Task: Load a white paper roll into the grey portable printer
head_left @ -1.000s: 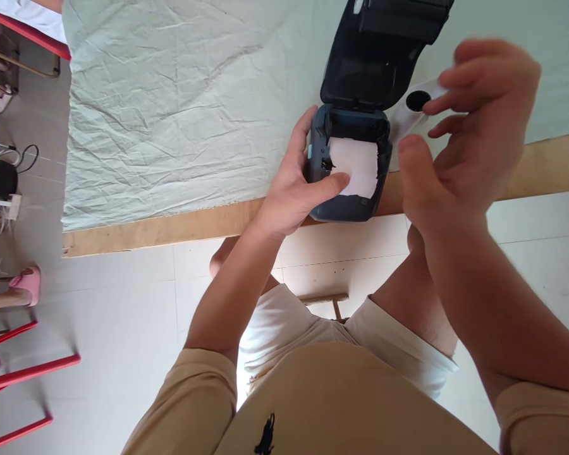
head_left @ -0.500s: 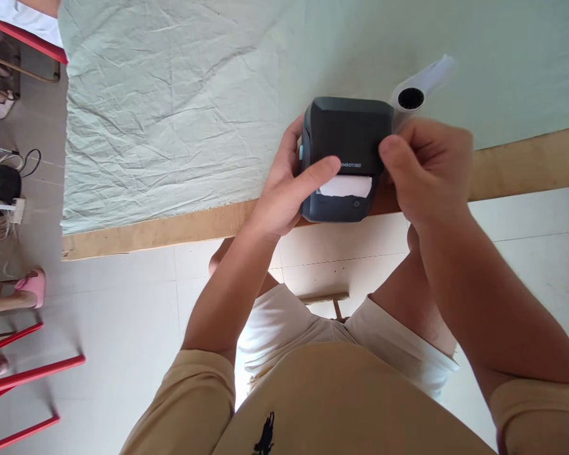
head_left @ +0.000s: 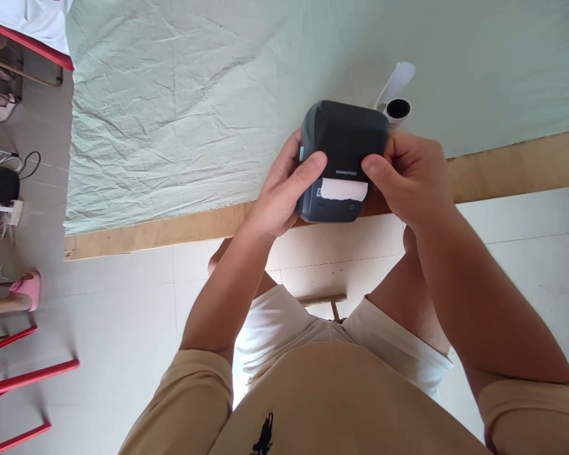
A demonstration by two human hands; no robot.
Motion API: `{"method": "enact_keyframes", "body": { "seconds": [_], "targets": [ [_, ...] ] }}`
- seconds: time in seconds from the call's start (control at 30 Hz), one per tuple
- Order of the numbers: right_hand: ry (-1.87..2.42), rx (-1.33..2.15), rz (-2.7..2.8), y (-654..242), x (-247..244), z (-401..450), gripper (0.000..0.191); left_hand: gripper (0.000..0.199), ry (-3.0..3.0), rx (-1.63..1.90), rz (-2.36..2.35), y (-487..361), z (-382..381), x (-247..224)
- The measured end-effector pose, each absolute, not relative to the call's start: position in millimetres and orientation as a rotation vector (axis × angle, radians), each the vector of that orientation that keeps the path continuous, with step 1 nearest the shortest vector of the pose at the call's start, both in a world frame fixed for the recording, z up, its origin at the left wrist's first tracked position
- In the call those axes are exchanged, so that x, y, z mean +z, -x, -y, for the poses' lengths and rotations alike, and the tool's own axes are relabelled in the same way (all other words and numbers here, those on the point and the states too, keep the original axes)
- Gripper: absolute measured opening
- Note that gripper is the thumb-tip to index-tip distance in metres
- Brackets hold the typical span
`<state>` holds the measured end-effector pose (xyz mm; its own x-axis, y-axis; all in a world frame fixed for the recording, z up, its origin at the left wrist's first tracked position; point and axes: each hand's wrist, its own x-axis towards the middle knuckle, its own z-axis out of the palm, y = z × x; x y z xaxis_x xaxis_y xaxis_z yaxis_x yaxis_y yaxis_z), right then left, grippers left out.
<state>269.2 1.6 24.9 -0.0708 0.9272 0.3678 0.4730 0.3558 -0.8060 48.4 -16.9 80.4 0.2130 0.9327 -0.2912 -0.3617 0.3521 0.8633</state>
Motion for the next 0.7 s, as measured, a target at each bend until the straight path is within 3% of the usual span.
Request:
{"method": "enact_keyframes", "body": {
  "seconds": [0.27,0.47,0.7],
  "targets": [
    [1.125,0.537,1.715,-267.5,20.5,1.2,0.082,0.040,-0.795,1.047,-0.842,-51.0,13.3,74.1],
    [1.155,0.619,1.699,-268.0,7.5,3.8,0.060,0.043,-0.707,1.150,-1.037,-60.0,15.8,74.7],
    [1.133,0.490,1.491,-252.2,13.7,12.8,0.068,0.049,-0.740,1.048,-0.868,-48.9,9.2,71.8]
  ]
}}
